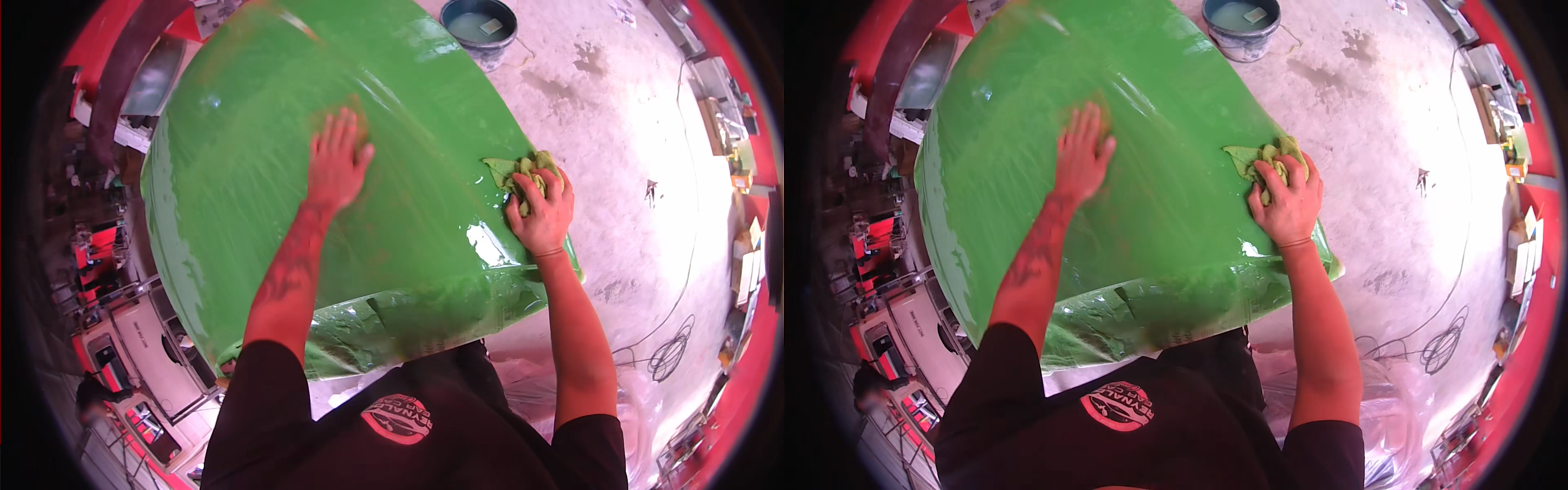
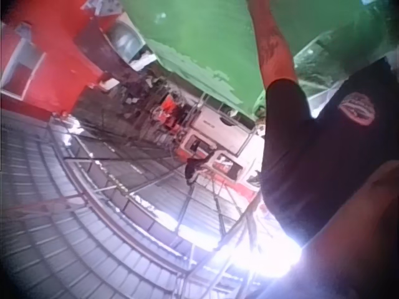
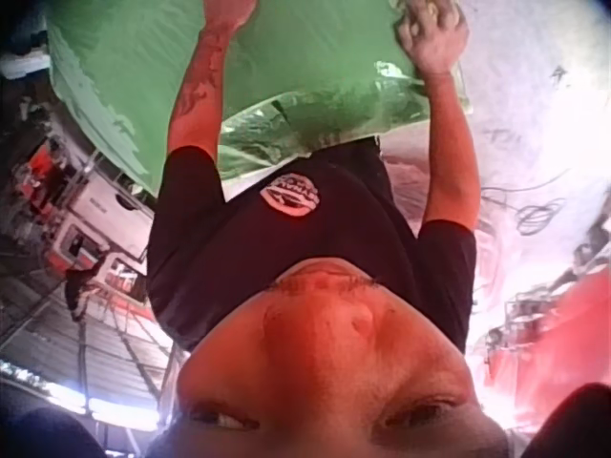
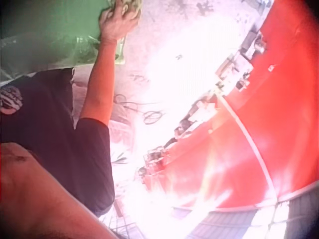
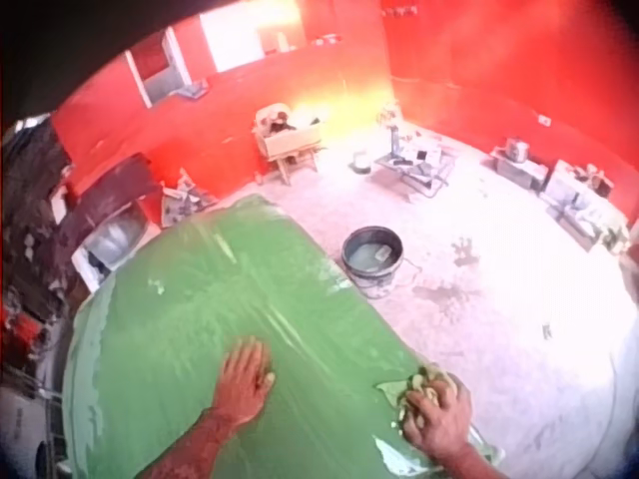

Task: Wet sanding a green car hood or body panel using a sanding block and water.

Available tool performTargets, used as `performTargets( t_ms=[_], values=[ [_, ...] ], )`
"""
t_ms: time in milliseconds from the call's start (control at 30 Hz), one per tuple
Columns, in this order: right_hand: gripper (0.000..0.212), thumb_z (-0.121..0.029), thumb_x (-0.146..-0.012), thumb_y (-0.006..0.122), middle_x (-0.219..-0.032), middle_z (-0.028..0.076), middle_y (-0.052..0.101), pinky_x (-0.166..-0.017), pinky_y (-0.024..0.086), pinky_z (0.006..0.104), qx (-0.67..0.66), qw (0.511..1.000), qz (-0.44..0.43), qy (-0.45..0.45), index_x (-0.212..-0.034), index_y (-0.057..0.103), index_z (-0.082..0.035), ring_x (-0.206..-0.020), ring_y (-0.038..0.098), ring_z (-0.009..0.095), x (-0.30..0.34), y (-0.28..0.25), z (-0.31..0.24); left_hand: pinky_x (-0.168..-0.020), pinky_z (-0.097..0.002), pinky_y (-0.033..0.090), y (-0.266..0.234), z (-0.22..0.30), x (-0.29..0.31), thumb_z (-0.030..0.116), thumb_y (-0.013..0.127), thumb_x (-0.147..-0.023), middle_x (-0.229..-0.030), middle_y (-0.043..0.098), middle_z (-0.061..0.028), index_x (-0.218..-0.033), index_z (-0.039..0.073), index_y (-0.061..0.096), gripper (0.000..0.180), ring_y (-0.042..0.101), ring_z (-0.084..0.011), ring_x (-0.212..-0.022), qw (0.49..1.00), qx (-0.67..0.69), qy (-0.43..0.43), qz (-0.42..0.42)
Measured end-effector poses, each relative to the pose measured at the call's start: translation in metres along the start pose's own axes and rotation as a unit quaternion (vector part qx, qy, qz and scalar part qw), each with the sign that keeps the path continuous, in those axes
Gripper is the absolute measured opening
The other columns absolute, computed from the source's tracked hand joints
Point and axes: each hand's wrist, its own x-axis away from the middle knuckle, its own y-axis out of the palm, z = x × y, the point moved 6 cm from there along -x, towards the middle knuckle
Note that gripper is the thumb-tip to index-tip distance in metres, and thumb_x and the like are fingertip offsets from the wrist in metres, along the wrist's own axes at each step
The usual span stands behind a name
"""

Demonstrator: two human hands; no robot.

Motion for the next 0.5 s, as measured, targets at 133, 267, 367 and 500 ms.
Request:
performTargets(
  t_ms=[133,267,367,500],
  values=[
    [0.036,-0.017,-0.067,0.070,-0.111,0.007,0.054,-0.091,0.045,0.0458,0.012,1.000,-0.003,0.004,-0.103,0.067,-0.023,-0.114,0.050,0.036,0.001,0.000,0.006,-0.117,-0.0504,0.013,0.016,0.028,0.010,0.041,0.043,-0.098,-0.158,0.020,-0.0127,-0.151,0.006,0.022,0.067,0.016,-0.0334,-0.146,0.998,-0.017,-0.040,0.046],
    [0.036,-0.017,-0.068,0.070,-0.111,0.007,0.054,-0.091,0.044,0.0454,0.026,1.000,-0.004,0.002,-0.103,0.066,-0.022,-0.114,0.050,0.037,0.003,-0.005,0.011,-0.117,-0.0529,0.013,0.017,0.127,0.169,0.043,0.050,-0.093,-0.156,0.023,-0.0178,-0.149,0.003,0.026,0.073,0.020,-0.0352,-0.145,0.990,0.064,0.049,-0.117],
    [0.036,-0.017,-0.068,0.070,-0.111,0.007,0.054,-0.092,0.044,0.0454,0.029,1.000,-0.008,0.002,-0.103,0.066,-0.022,-0.114,0.050,0.036,0.009,-0.003,0.014,-0.116,-0.0542,0.014,0.022,0.099,0.196,0.047,0.050,-0.093,-0.156,0.025,-0.0157,-0.148,0.002,0.028,0.075,0.019,-0.0373,-0.144,0.975,0.080,0.096,-0.182],
    [0.036,-0.018,-0.068,0.070,-0.111,0.007,0.054,-0.092,0.044,0.0453,0.017,1.000,0.001,-0.013,-0.103,0.066,-0.022,-0.113,0.050,0.036,0.001,-0.001,0.000,-0.118,-0.0510,0.012,-0.007,-0.038,0.077,0.045,0.036,-0.100,-0.159,0.016,-0.0129,-0.152,0.005,0.019,0.067,0.012,-0.0351,-0.147,0.996,0.013,-0.082,-0.032]
  ],
)
